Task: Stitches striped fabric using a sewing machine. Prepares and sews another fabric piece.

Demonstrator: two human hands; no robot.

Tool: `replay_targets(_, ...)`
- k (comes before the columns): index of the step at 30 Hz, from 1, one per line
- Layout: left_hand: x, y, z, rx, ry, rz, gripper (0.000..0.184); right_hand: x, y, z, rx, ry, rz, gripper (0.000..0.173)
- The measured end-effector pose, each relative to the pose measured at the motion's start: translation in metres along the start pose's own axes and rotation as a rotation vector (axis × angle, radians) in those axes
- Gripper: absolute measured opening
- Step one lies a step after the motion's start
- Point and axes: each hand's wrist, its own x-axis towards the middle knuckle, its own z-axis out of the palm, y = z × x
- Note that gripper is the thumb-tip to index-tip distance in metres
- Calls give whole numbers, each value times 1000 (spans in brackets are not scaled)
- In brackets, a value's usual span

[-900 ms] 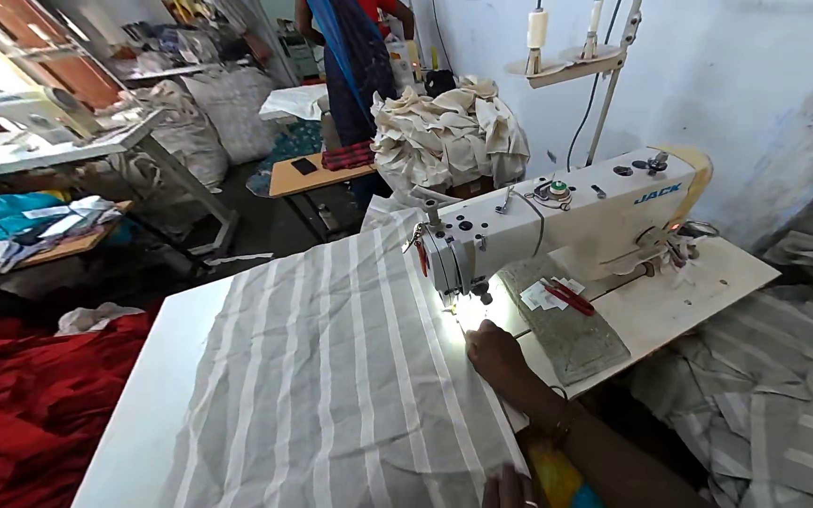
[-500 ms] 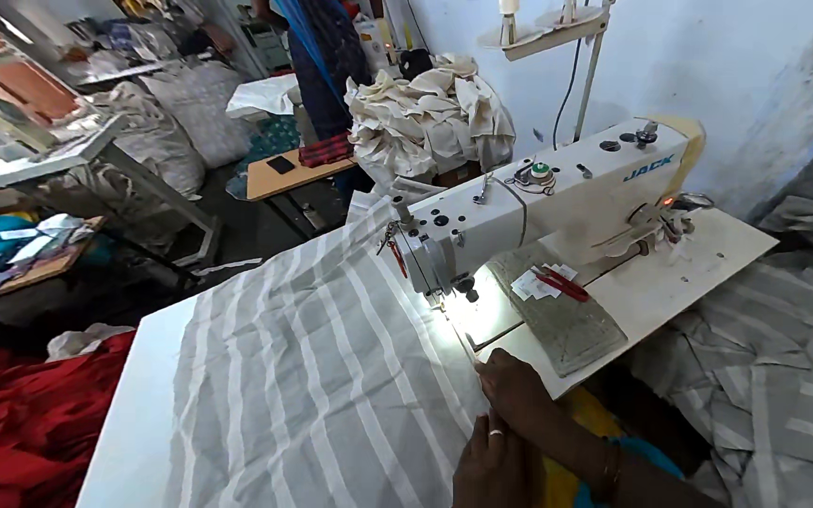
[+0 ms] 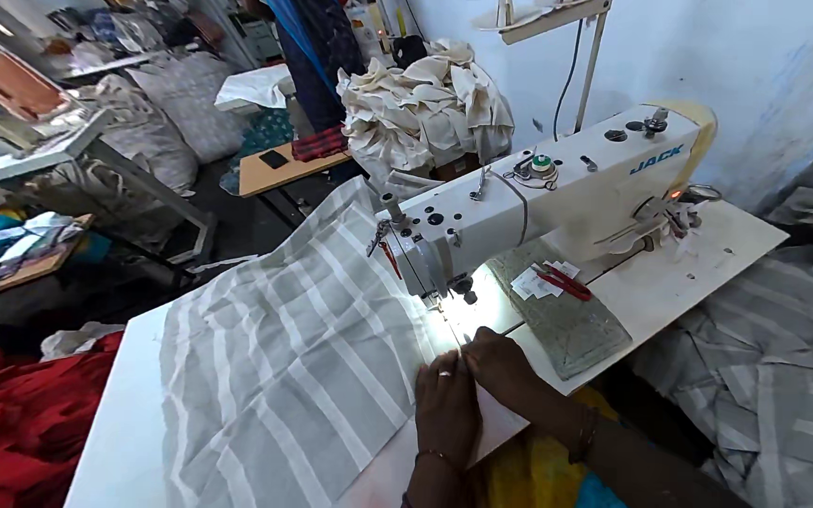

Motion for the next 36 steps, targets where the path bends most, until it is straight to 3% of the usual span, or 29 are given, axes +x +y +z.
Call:
replay_targets(4, 34, -27, 6, 53, 42, 105, 16, 17, 3, -13, -54, -87, -65, 23)
replay_targets(6, 49, -37, 7, 14, 28, 138, 13, 24, 11, -14, -75, -13, -148, 18)
replay_targets(9, 57, -48, 10, -84, 32, 108, 19, 34, 26, -1, -138, 202, -332, 11)
replay_targets(12, 51, -47, 9, -59, 73, 50, 32, 40, 30, -10, -112, 143, -376, 14)
replay_targets(14, 49, -47, 6, -78, 90, -25, 28, 44, 32, -15, -12, 123, -330, 16)
replay_targets(18, 50, -46, 5, -109, 77, -83, 13, 52, 41, -5, 45, 261, -365, 14)
replay_targets(23, 49, -46, 6, -70, 73, -48, 20, 49, 45, -1, -112, 290, -518, 15)
replay_targets(25, 51, -46, 4, -86, 50, -91, 19, 51, 40, -5, -120, 230, -474, 18)
replay_targets(26, 54, -47, 2, -97, 8, -136, 20, 55, 37, -14, -71, 116, -385, 21)
replay_targets(28, 65, -48, -3, -104, -160, -240, 26, 72, 34, -28, 13, -89, -208, 28)
replay_targets(30, 77, -49, -5, -80, -297, -300, 33, 83, 32, -30, 47, -114, -102, 30)
replay_targets(33, 84, -52, -5, -114, -329, -331, 35, 63, 25, -19, 25, 80, -140, 20)
replay_targets(36, 83, -56, -2, -135, -287, -318, 34, 32, 17, 8, -271, 350, -278, 17)
